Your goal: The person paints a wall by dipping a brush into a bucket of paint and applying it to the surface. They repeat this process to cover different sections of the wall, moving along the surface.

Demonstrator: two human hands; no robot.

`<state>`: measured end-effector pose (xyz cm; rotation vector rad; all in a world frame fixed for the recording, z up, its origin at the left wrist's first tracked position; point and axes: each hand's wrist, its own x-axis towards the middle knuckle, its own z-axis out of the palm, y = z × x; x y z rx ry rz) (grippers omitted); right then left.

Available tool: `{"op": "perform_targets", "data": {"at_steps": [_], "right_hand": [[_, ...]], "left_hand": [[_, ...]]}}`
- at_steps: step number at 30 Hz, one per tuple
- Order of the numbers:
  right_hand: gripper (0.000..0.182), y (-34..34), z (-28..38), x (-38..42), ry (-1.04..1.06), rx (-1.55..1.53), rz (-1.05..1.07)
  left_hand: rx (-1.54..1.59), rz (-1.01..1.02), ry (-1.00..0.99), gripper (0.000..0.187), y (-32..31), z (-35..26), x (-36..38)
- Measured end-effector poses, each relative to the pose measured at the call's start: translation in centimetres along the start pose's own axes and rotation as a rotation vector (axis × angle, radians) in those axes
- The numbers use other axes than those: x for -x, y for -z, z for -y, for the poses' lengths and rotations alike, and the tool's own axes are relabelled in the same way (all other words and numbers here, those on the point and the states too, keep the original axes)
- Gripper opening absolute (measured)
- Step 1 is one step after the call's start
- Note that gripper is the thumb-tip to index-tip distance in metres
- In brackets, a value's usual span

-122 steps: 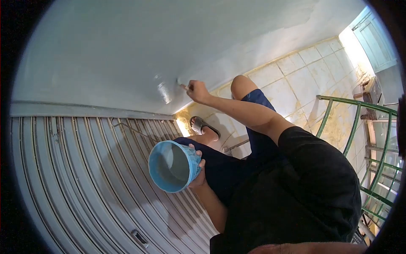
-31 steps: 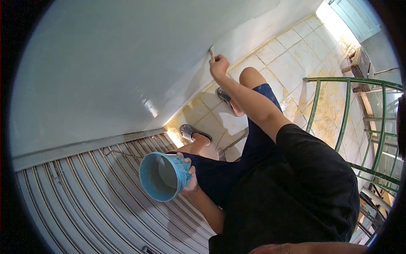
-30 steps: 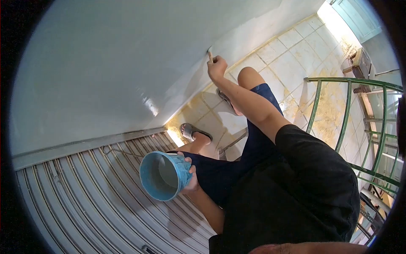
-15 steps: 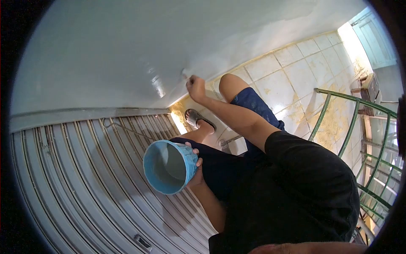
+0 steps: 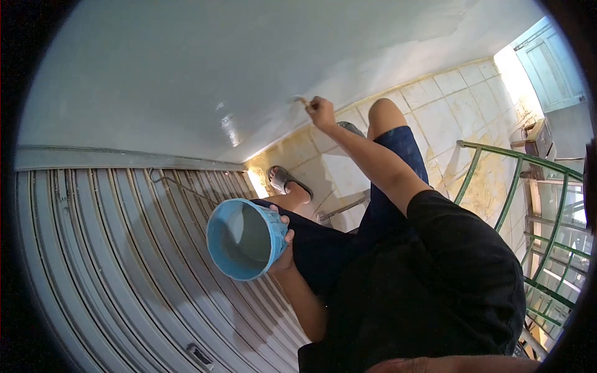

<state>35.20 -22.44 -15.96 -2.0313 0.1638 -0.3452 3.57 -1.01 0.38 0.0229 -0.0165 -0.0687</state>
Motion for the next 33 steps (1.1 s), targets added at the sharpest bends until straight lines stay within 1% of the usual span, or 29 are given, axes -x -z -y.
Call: {"op": "perform_targets", "data": {"at_steps": [2, 4, 5, 7, 8, 9, 10, 12, 14, 16, 17, 18, 20, 21, 23, 24, 25, 26, 28, 30, 31, 32, 33], "right_hand": [[0.021, 2.2, -3.4, -1.4, -0.090, 0.061, -0.179], [0.026, 5.0, -5.7, -2.7, -0.258, 0.116, -0.422], [0.026, 6.4, -5.7, -3.3, -0.247, 0.121, -0.421], [0.030, 9.3, -5.0, -4.8, -0.600, 0.181, -0.589], [0.030, 10.8, -3.5, -4.9, -0.579, 0.186, -0.587], [0.030, 12.1, -2.0, -4.3, -0.636, 0.049, -0.351], [0.030, 13.4, -0.1, -3.5, -0.683, -0.081, -0.105], [0.026, 16.0, 2.6, -1.3, -0.582, -0.247, 0.257], [0.022, 19.9, 11.5, 0.8, -0.430, -0.202, 0.527], [0.022, 22.3, 16.4, 1.8, -0.305, -0.284, 0.711], [0.022, 23.3, 18.3, 1.8, -0.196, -0.228, 0.762], [0.022, 24.3, 20.2, 2.2, -0.097, -0.176, 0.804], [0.022, 26.3, 26.3, 3.8, 0.113, 0.055, 0.728], [0.022, 27.2, 28.5, 4.4, 0.114, 0.064, 0.746], [0.026, 28.3, 32.1, 5.4, 0.202, 0.064, 0.781], [0.026, 28.5, 33.4, 5.9, 0.211, 0.067, 0.794], [0.027, 28.7, 34.5, 6.5, 0.267, 0.102, 0.862], [0.028, 28.9, 35.6, 7.1, 0.324, 0.136, 0.927], [0.027, 27.9, 37.2, 8.4, 0.355, 0.186, 0.978], [0.024, 26.1, 37.3, 9.5, 0.967, 0.301, 0.996], [0.017, 25.0, 37.2, 10.5, 0.949, 0.331, 1.017], [0.017, 24.0, 37.3, 11.5, 0.953, 0.327, 1.020], [0.013, 23.0, 37.4, 12.4, 1.035, 0.514, 0.999]], "left_hand": [[0.004, 0.018, 0.016, 0.078, -0.4, 0.4, -0.4], [0.012, 0.031, 0.029, 0.079, -0.7, 0.7, -0.7], [-0.013, 0.033, 0.041, 0.080, -0.8, 0.8, -0.7], [-0.022, 0.045, 0.043, 0.081, -0.7, 0.8, -0.7], [-0.056, 0.007, 0.045, 0.082, -0.6, 0.7, -0.6], [-0.090, -0.031, 0.042, 0.083, -0.5, 0.7, -0.5], [-0.076, -0.019, 0.019, 0.083, -0.4, 0.7, -0.6], [-0.107, -0.057, -0.025, 0.080, -0.1, 0.9, -0.9], [-0.110, -0.082, -0.088, 0.078, 0.3, 1.1, -0.8], [-0.126, -0.111, -0.150, 0.076, 0.6, 1.3, -0.7], [-0.144, -0.132, -0.175, 0.075, 0.7, 1.3, -0.7], [-0.162, -0.160, -0.189, 0.074, 0.8, 1.4, -0.7], [-0.177, -0.204, -0.206, 0.072, 1.0, 1.5, -0.8], [-0.184, -0.222, -0.214, 0.071, 1.1, 1.5, -0.9], [-0.205, -0.247, -0.231, 0.070, 1.2, 1.6, -1.0], [-0.216, -0.257, -0.240, 0.070, 0.9, 1.7, -1.2], [-0.187, -0.171, -0.207, 0.070, 0.5, 1.8, -1.2], [-0.184, -0.170, -0.222, 0.070, -0.2, 1.8, -1.1], [-0.160, -0.105, -0.163, 0.071, -1.1, 1.9, -0.9], [-0.139, -0.078, -0.159, 0.070, -1.6, 1.8, -0.8], [-0.138, -0.076, -0.164, 0.069, -1.7, 1.8, -0.6], [-0.136, -0.076, -0.167, 0.068, -1.8, 1.7, -0.5], [-0.158, -0.080, -0.172, 0.068, -1.5, 1.6, -0.5]]}}
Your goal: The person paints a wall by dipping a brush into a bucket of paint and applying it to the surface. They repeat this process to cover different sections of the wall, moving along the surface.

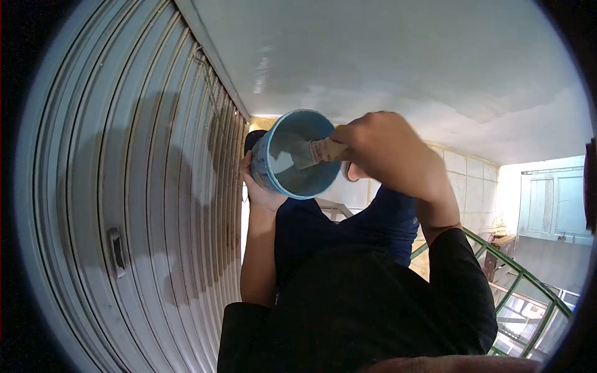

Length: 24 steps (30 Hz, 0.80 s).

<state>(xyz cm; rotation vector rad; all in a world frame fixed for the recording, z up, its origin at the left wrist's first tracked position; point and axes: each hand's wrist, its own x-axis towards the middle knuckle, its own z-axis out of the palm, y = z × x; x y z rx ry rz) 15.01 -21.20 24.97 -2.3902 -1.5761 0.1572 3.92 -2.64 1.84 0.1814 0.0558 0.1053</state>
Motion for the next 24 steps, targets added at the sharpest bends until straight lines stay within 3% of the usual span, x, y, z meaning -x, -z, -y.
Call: {"op": "perform_targets", "data": {"at_steps": [1, 4, 13, 17, 19, 24], "right_hand": [[0.010, -0.7, 0.7, -0.7, -0.007, 0.178, 0.069], [0.005, -2.8, 2.1, -2.2, 0.024, 0.257, 0.131], [0.007, -6.8, 2.9, -4.8, 0.045, 0.263, 0.119], [0.007, -6.7, 2.3, -4.8, 0.057, 0.251, 0.151], [0.007, -6.5, 1.4, -4.4, 0.023, 0.205, 0.129], [0.008, -3.6, 1.0, -3.5, -0.064, 0.140, 0.069]], "left_hand": [[-0.003, -0.001, -0.006, 0.068, 0.3, -0.2, 0.2], [0.031, -0.021, -0.007, 0.065, 0.2, -0.6, 0.8], [0.026, 0.023, 0.029, 0.065, 1.2, -0.9, 0.9], [-0.005, -0.047, 0.056, 0.066, 0.7, -0.7, 1.0], [0.006, 0.064, 0.039, 0.067, 0.5, -0.7, 0.8], [-0.066, -0.058, 0.044, 0.068, 0.8, -0.6, 0.8]]}}
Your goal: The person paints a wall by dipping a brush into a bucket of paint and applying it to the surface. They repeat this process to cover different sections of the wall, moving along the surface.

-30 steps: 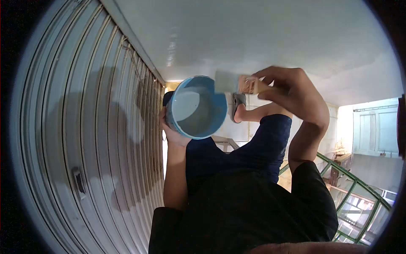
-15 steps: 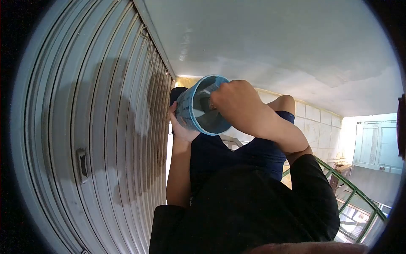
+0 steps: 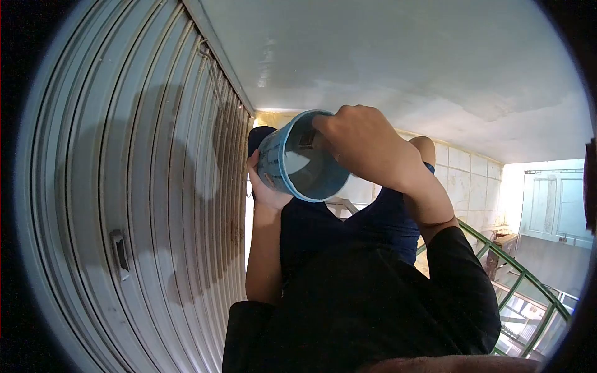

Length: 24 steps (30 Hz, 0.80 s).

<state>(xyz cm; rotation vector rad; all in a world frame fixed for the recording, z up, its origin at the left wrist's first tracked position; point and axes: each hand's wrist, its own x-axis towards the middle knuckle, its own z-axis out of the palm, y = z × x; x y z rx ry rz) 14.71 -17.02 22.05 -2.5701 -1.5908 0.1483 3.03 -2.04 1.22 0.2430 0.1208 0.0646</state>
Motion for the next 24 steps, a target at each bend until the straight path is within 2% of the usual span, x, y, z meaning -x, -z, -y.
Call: {"op": "perform_targets", "data": {"at_steps": [2, 4, 8, 11, 13, 16, 20, 24], "right_hand": [[0.008, 0.0, -0.3, 0.3, -0.014, -0.024, -0.006], [0.009, 0.0, -0.7, 0.7, 0.035, -0.088, 0.090], [0.010, -0.1, -1.3, 0.9, 0.062, -0.177, 0.099], [0.013, -0.2, -0.8, 1.1, 0.013, -0.139, 0.010], [0.014, 0.1, -1.2, 1.5, 0.066, -0.150, 0.118], [0.012, 0.3, -1.0, 1.5, 0.039, -0.226, 0.042], [0.012, -0.2, -0.6, 1.8, 0.041, -0.150, -0.032], [0.012, -0.4, -0.7, 2.3, 0.100, -0.236, -0.014]], "left_hand": [[0.024, -0.001, 0.004, 0.069, 0.0, 0.0, -0.2], [0.152, 0.109, -0.001, 0.068, 0.3, 0.1, -0.4], [0.053, 0.030, -0.007, 0.066, -1.0, 0.2, -0.2], [0.058, 0.016, -0.004, 0.066, -0.6, 0.3, -0.2], [0.133, 0.087, -0.029, 0.066, 0.0, 0.3, -0.3], [0.041, -0.008, -0.050, 0.065, -0.5, 0.4, -0.1], [0.058, 0.014, -0.039, 0.065, -0.3, 0.3, -0.1], [0.073, 0.055, -0.032, 0.066, -0.2, 0.3, -0.1]]}}
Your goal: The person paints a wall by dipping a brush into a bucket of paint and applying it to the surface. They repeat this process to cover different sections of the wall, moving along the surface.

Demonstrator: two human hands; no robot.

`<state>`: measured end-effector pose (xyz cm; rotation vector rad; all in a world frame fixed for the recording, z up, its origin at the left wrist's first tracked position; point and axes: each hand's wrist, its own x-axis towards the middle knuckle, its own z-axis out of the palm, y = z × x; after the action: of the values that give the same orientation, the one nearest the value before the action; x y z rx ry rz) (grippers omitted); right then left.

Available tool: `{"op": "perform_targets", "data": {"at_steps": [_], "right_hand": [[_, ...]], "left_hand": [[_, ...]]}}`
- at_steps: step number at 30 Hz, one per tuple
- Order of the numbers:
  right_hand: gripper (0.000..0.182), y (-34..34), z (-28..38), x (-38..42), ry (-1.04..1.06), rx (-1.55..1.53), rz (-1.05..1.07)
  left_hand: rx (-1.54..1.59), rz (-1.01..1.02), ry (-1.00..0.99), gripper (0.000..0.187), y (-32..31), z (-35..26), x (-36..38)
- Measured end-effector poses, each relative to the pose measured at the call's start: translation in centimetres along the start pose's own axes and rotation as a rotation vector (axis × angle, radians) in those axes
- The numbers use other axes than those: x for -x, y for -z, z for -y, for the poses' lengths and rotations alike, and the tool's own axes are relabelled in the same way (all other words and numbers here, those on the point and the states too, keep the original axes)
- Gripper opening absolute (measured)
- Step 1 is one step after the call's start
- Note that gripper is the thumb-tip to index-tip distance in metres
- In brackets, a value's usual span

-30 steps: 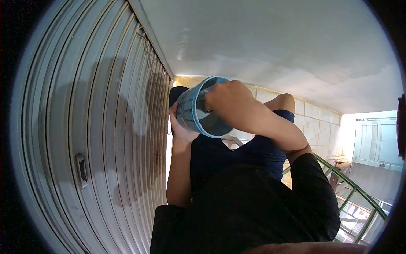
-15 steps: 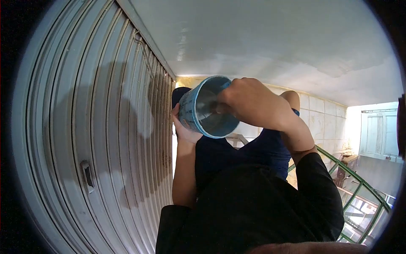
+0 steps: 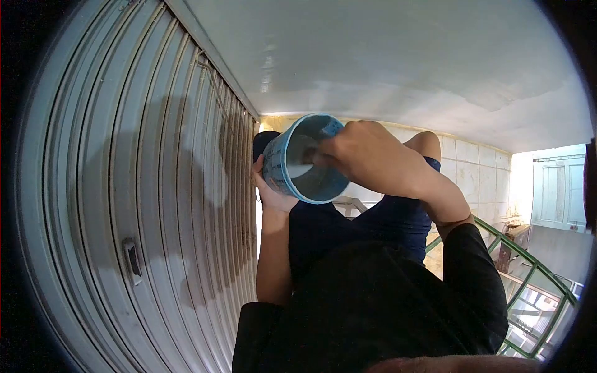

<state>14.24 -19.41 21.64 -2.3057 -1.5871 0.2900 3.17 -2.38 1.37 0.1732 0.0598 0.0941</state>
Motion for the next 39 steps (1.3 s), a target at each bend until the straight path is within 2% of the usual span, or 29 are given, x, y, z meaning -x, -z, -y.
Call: {"op": "perform_targets", "data": {"at_steps": [5, 8, 11, 14, 23, 25, 29, 31, 34, 37, 38, 39], "right_hand": [[0.012, -0.9, -0.4, 0.0, -0.021, -0.002, -0.039], [0.013, -1.4, -1.3, -0.2, -0.053, 0.099, 0.017], [0.014, -1.1, -1.3, -0.2, -0.025, -0.061, -0.060], [0.016, -0.7, -1.4, 0.1, -0.026, -0.043, -0.004], [0.020, 0.8, -1.5, 0.6, -0.103, 0.044, 0.044], [0.024, 1.3, -1.5, 0.4, -0.154, -0.056, 0.083], [0.027, 0.6, -2.3, 0.9, -0.120, -0.066, 0.038], [0.025, 1.0, -2.9, 1.0, -0.129, -0.235, 0.183], [0.023, 0.0, -4.6, 1.1, -0.122, -0.183, 0.129], [0.022, 0.6, -4.1, 0.9, -0.094, -0.149, 0.045], [0.022, 0.9, -3.7, 0.8, -0.098, -0.149, 0.043], [0.022, 1.2, -3.3, 0.8, -0.104, -0.146, 0.133]], "left_hand": [[0.045, 0.026, 0.026, 0.067, -0.2, 0.0, -0.1], [0.000, 0.010, 0.023, 0.067, -0.2, -0.1, -0.1], [0.012, -0.004, -0.003, 0.067, 0.1, -0.1, 0.1], [0.011, 0.033, 0.019, 0.067, -0.2, -0.2, 0.1], [-0.082, -0.069, -0.001, 0.067, -0.2, 0.0, 0.0], [-0.025, 0.010, 0.018, 0.067, -0.2, -0.1, 0.0], [-0.035, -0.010, 0.025, 0.067, -0.2, -0.1, 0.2], [-0.029, -0.071, 0.034, 0.067, -0.5, -0.1, 0.3], [-0.051, -0.156, 0.004, 0.067, -1.2, 0.0, 0.4], [-0.086, -0.138, -0.007, 0.067, -1.2, 0.1, 0.3], [-0.086, -0.137, -0.004, 0.067, -1.1, 0.1, 0.3], [-0.066, -0.103, 0.013, 0.068, -1.1, 0.1, 0.3]]}}
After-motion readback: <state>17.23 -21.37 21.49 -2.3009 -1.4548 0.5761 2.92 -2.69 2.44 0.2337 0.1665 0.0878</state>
